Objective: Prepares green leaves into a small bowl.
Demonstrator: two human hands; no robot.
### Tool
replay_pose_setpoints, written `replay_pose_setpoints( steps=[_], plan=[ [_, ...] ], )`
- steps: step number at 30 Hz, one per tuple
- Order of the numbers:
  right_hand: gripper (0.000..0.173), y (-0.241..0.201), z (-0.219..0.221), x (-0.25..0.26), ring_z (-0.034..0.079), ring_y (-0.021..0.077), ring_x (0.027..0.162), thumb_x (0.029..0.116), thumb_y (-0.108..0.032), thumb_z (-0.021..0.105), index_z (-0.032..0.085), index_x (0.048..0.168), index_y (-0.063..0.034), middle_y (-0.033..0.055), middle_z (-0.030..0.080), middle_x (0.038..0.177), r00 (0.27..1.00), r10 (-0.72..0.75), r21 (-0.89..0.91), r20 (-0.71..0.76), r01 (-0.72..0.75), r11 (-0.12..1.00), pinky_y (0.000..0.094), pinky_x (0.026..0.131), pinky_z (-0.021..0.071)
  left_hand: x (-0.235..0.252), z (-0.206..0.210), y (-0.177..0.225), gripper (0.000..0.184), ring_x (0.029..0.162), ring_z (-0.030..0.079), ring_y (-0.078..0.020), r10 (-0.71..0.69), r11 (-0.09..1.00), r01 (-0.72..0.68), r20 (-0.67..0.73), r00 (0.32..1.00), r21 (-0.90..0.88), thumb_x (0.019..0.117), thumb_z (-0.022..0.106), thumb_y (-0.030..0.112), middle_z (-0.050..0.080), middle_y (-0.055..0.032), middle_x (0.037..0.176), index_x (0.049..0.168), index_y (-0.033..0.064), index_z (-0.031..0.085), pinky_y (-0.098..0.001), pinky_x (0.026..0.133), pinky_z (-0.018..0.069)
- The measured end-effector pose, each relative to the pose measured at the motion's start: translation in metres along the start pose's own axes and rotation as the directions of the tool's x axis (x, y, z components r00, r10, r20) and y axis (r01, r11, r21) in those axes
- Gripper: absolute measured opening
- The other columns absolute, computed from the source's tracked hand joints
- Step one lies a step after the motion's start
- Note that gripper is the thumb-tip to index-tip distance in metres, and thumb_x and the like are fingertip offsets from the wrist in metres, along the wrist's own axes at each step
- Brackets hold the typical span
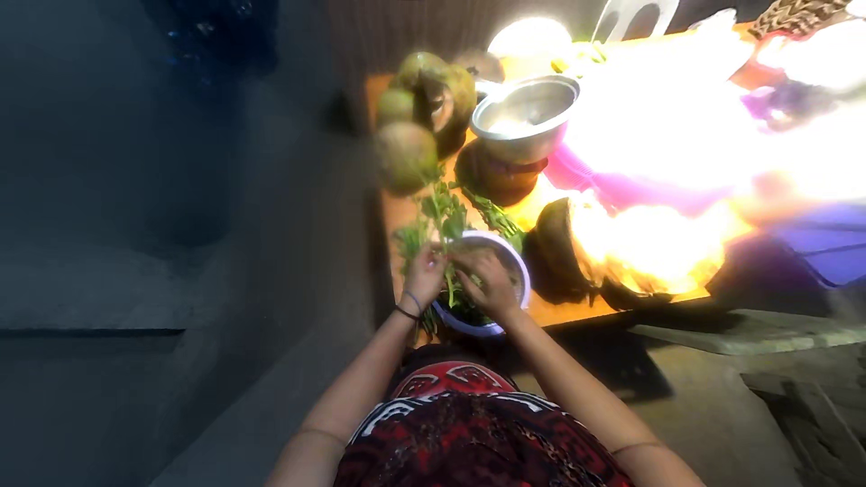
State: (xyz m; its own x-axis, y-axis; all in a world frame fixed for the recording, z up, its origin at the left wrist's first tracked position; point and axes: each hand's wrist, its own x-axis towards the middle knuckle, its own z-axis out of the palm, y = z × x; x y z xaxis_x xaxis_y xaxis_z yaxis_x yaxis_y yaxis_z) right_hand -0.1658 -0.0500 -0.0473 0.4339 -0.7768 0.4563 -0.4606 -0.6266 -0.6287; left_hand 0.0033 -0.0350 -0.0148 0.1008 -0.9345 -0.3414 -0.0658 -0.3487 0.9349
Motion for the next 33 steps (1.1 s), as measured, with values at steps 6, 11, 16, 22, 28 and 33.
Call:
replay_pose_setpoints(
  steps=[6,11,16,22,28,33],
  plan=[
    [0.024,-0.014,-0.003,-0.008,0.067,0.0387,0.112,0.0955,-0.017,0.064,0.073,0.106,0.0027,0.0230,0.068,0.118,0.993,0.096,-0.029,0.064,-0.094,0.995,0.0539,0.095,0.0555,-0.005,0.000,-0.002,0.034,0.072,0.062,-0.0175,0.025,0.999,-0.026,0.012,1.000,0.037,0.1052,0.055,0.012,0.064,-0.0134,0.102,0.137,0.0017,0.052,-0.0349,0.063,0.0545],
    [0.028,-0.034,-0.005,-0.002,0.073,0.0372,0.098,0.0992,-0.009,0.059,0.072,0.120,0.0053,0.0224,0.074,0.106,0.966,0.176,-0.054,0.188,-0.169,0.984,0.0540,0.090,0.0583,-0.020,-0.002,0.001,0.031,0.086,0.064,-0.0199,0.103,0.990,-0.103,0.006,0.995,0.096,0.1050,0.057,0.013,0.063,-0.0166,0.121,0.134,0.0024,0.054,-0.0380,0.075,0.0544],
    [0.024,-0.037,0.011,-0.006,0.073,0.0387,0.094,0.0965,-0.015,0.065,0.075,0.111,0.0022,0.0207,0.073,0.098,0.979,0.109,-0.263,0.174,-0.061,0.963,0.0546,0.081,0.0601,-0.024,-0.005,-0.007,0.028,0.077,0.062,-0.0170,0.098,0.993,-0.099,0.013,0.995,0.071,0.1059,0.056,0.016,0.065,-0.0147,0.114,0.132,0.0052,0.055,-0.0345,0.067,0.0533],
    [0.023,-0.047,0.014,-0.013,0.074,0.0358,0.081,0.0959,-0.016,0.061,0.076,0.095,0.0013,0.0178,0.073,0.086,0.979,0.165,-0.195,0.118,-0.140,0.971,0.0572,0.069,0.0590,-0.033,0.002,-0.014,0.033,0.095,0.064,-0.0291,0.065,0.993,-0.071,0.068,0.996,0.091,0.1106,0.042,0.021,0.063,-0.0205,0.117,0.138,0.0037,0.048,-0.0481,0.080,0.0535],
    [0.027,-0.039,0.006,-0.008,0.056,0.0089,0.060,0.1013,-0.014,0.053,0.069,0.083,-0.0028,0.0008,0.061,0.068,0.659,0.735,0.456,0.160,-0.710,0.537,0.0315,0.060,0.0507,-0.046,0.008,-0.004,0.032,0.080,0.060,-0.0259,0.050,0.992,-0.061,0.098,0.994,0.115,0.1120,0.039,0.019,0.062,-0.0193,0.112,0.139,0.0044,0.047,-0.0414,0.063,0.0492],
    [0.038,-0.005,-0.008,0.008,0.063,0.0135,0.098,0.1086,-0.025,0.042,0.061,0.132,-0.0009,0.0101,0.066,0.116,0.679,0.716,0.643,0.159,-0.622,0.447,0.0363,0.086,0.0552,-0.043,0.008,-0.001,0.031,0.082,0.061,-0.0282,0.041,0.984,-0.051,0.062,0.997,0.170,0.1111,0.044,0.023,0.063,-0.0205,0.112,0.135,0.0050,0.051,-0.0451,0.068,0.0503]
  ],
)
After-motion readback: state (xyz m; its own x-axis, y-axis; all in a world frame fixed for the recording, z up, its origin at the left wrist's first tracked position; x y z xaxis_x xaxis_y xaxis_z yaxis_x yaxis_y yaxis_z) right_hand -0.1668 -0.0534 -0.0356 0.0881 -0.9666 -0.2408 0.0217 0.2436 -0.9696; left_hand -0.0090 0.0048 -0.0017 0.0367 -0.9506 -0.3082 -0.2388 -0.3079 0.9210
